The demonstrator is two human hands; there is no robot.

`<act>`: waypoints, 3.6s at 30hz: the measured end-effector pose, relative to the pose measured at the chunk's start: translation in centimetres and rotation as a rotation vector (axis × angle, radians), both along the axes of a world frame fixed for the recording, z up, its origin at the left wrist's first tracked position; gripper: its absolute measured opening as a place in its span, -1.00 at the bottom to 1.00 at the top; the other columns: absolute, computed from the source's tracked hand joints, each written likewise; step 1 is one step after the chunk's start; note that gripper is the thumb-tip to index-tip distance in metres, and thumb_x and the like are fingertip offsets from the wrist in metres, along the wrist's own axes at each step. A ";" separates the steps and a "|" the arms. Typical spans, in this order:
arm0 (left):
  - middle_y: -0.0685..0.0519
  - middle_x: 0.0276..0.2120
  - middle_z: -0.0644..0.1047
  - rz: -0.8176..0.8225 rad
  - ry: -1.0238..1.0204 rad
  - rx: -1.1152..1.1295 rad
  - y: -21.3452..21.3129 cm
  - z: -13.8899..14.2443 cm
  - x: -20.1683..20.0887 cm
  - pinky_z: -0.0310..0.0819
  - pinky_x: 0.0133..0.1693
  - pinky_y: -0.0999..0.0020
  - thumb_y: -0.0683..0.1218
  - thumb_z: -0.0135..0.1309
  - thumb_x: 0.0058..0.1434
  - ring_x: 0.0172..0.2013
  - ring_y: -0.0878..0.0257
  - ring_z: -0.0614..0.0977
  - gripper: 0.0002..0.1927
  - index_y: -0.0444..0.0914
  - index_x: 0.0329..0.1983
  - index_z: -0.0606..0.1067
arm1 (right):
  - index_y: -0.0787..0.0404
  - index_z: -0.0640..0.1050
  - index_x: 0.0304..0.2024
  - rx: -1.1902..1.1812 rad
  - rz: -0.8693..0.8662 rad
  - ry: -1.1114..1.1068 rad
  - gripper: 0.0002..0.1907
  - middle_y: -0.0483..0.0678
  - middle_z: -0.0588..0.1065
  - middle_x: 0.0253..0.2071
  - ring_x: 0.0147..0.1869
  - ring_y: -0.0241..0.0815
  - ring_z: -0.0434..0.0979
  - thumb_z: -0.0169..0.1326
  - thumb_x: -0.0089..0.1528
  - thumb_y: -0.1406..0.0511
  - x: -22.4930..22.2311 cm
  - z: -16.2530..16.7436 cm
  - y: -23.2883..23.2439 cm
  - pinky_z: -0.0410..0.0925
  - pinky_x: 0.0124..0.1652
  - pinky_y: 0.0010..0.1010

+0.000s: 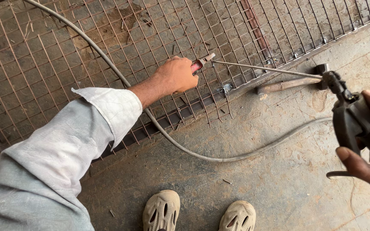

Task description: The person aligns a metal mesh panel with a metal frame using pliers and a hammer, then welds the intersections using a welding torch. The person repeatedly positions the mesh, taps it into place, and applies welds along the frame.

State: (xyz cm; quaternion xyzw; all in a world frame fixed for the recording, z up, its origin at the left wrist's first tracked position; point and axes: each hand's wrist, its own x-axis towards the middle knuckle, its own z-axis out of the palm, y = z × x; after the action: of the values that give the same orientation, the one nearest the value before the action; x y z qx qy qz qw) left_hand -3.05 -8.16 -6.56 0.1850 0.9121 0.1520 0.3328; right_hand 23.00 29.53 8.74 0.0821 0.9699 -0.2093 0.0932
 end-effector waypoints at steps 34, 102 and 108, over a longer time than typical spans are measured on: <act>-0.29 -0.13 0.56 0.015 0.053 0.067 -2.1 0.8 -0.6 0.59 -0.10 0.02 0.07 0.05 0.19 -0.15 -0.09 0.66 -0.56 -0.39 -0.07 0.51 | 0.36 0.20 0.52 0.037 0.150 -0.023 0.08 0.38 0.47 0.12 -0.04 0.10 0.67 0.29 0.06 0.06 0.8 -3.2 4.5 0.59 -0.13 -0.18; -0.31 -0.10 0.58 -0.022 0.103 0.202 0.4 -2.3 -1.1 0.49 0.03 -0.04 0.20 0.09 0.13 -0.03 -0.19 0.60 -0.42 -0.33 0.02 0.51 | 0.36 0.24 0.55 -0.079 -0.157 0.074 0.22 0.23 0.52 0.05 0.02 0.00 0.61 0.41 -0.14 0.20 3.4 -2.0 -3.0 0.49 -0.07 -0.21; -0.33 -0.13 0.58 -0.004 0.044 0.102 0.4 -2.5 -1.1 0.58 0.00 0.03 0.08 0.05 0.15 -0.06 -0.14 0.65 -0.54 -0.42 -0.12 0.53 | 0.35 0.12 0.65 -0.238 -0.177 0.088 0.18 0.23 0.50 0.07 0.13 -0.05 0.58 0.31 0.04 0.19 4.3 -3.2 -2.1 0.46 0.07 -0.27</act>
State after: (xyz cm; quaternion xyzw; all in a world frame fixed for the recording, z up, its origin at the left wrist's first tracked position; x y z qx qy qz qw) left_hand -4.12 -7.75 -9.01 0.2067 0.9098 0.1938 0.3032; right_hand 27.25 27.44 5.50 0.1465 0.9305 -0.3334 0.0408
